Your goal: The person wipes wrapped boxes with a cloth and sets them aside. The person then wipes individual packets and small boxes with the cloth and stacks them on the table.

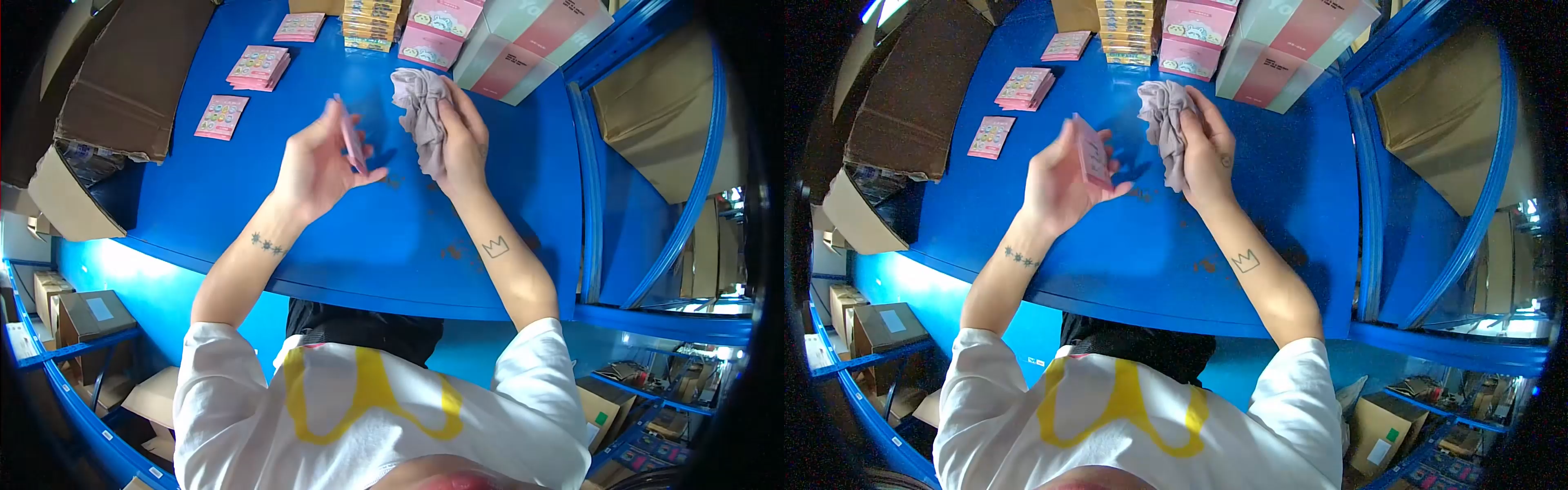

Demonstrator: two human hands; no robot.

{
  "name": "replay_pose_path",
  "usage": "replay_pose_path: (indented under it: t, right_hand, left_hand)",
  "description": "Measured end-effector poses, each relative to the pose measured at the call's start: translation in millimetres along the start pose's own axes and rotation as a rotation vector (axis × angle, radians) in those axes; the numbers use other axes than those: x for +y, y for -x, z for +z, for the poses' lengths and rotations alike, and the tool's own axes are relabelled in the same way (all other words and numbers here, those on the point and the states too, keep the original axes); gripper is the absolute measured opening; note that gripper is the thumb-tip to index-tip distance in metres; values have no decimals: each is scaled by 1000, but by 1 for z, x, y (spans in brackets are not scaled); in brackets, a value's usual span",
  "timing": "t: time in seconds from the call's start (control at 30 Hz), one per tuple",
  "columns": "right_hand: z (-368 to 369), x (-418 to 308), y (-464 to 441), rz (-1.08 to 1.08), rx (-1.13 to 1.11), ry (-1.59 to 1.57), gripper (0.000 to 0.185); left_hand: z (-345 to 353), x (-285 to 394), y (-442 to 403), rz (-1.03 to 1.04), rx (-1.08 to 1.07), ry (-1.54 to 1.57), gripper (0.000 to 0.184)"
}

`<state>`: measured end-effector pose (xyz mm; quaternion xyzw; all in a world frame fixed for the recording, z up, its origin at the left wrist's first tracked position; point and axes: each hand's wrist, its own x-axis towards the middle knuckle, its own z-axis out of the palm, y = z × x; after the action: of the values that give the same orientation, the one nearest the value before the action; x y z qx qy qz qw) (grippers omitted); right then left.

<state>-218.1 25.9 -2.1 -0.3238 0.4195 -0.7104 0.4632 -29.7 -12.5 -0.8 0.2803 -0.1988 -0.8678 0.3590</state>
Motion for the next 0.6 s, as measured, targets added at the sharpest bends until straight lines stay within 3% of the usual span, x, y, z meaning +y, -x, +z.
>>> replay_pose_path:
  t: [0.2, 0.3, 0.37, 0.4, 0.5, 0.6]
  right_hand:
    - [4, -3, 11, -221, 10, 142, 42]
    - [9, -4, 23, -387, -85, 382, 41]
    - [11, 1, 19, -701, -186, 638, 41]
    - [12, 8, 15, -960, -257, 813, 43]
    - [17, 33, 29, -937, -297, 1029, 41]
    - [10, 31, 20, -995, -363, 1107, 43]
  left_hand:
    - [-20, 0, -6, 84, -82, -521, 60]
    - [-11, 1, -1, 78, -144, -208, 55]
    - [-5, -3, 0, 76, -165, -104, 53]
    - [-1, -9, 1, 63, -230, 8, 53]
    - [6, -23, 2, 17, -423, 343, 53]
    - [-1, -26, 1, 24, -514, 359, 54]
